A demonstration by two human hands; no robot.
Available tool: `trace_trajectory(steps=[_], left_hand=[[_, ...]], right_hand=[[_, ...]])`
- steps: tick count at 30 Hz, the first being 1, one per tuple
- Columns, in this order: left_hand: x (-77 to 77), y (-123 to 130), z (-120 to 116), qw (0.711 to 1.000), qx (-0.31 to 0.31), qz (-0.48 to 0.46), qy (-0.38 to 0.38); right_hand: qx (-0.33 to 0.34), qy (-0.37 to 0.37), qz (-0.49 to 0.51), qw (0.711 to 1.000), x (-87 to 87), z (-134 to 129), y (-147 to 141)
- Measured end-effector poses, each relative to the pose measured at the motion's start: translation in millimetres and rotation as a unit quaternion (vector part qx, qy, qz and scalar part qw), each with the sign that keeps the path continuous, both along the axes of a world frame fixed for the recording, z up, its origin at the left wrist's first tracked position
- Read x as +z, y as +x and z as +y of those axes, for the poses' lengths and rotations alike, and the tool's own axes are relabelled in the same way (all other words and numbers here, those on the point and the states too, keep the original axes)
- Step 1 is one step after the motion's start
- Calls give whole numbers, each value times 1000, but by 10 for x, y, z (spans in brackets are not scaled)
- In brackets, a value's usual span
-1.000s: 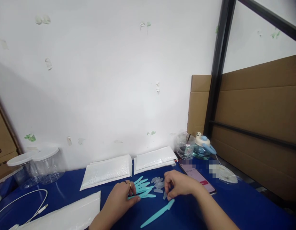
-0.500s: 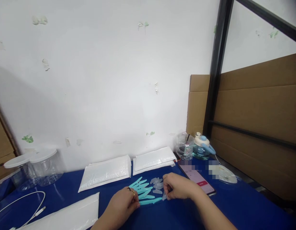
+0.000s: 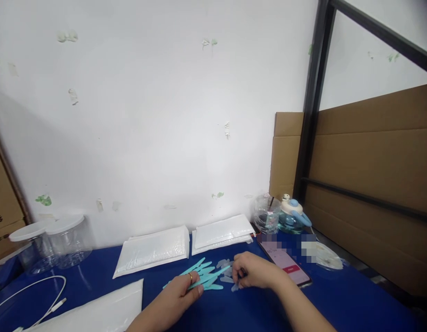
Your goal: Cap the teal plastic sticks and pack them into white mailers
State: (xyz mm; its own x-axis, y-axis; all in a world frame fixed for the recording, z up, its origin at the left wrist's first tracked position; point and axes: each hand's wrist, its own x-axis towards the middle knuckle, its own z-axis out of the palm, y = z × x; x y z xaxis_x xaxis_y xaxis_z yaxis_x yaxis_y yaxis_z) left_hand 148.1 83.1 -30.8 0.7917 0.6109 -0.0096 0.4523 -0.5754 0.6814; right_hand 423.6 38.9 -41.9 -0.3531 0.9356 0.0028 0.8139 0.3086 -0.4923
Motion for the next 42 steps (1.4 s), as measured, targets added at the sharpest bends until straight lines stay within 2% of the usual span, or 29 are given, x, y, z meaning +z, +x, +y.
trace_trajectory(steps=[4,8,11,21,30,37,42], left_hand=[[47,0,-22,999,-25,20,21],[-44,-10,17,993,-26,63,98],[-124,-16,49,990,4,86,116],[-132,17,10,988,22,106,113],[-142,20,28,991,19,96,96],[-151,77,-50,993,10,81,80],[-138,66,-55,994,8,76,77]], right_hand=[[-4,-8,-16,1000,-6,-17,-12],[-22,-70,-6,997,21,-57,4],[-34,-96,15,995,32,-72,-1],[-1,-78,41,996,107,-107,-221],[-7,-75,53,996,42,-87,-180],[18,-67,65,995,48,-105,-331],[13,-103,82,991,51,-99,-275]])
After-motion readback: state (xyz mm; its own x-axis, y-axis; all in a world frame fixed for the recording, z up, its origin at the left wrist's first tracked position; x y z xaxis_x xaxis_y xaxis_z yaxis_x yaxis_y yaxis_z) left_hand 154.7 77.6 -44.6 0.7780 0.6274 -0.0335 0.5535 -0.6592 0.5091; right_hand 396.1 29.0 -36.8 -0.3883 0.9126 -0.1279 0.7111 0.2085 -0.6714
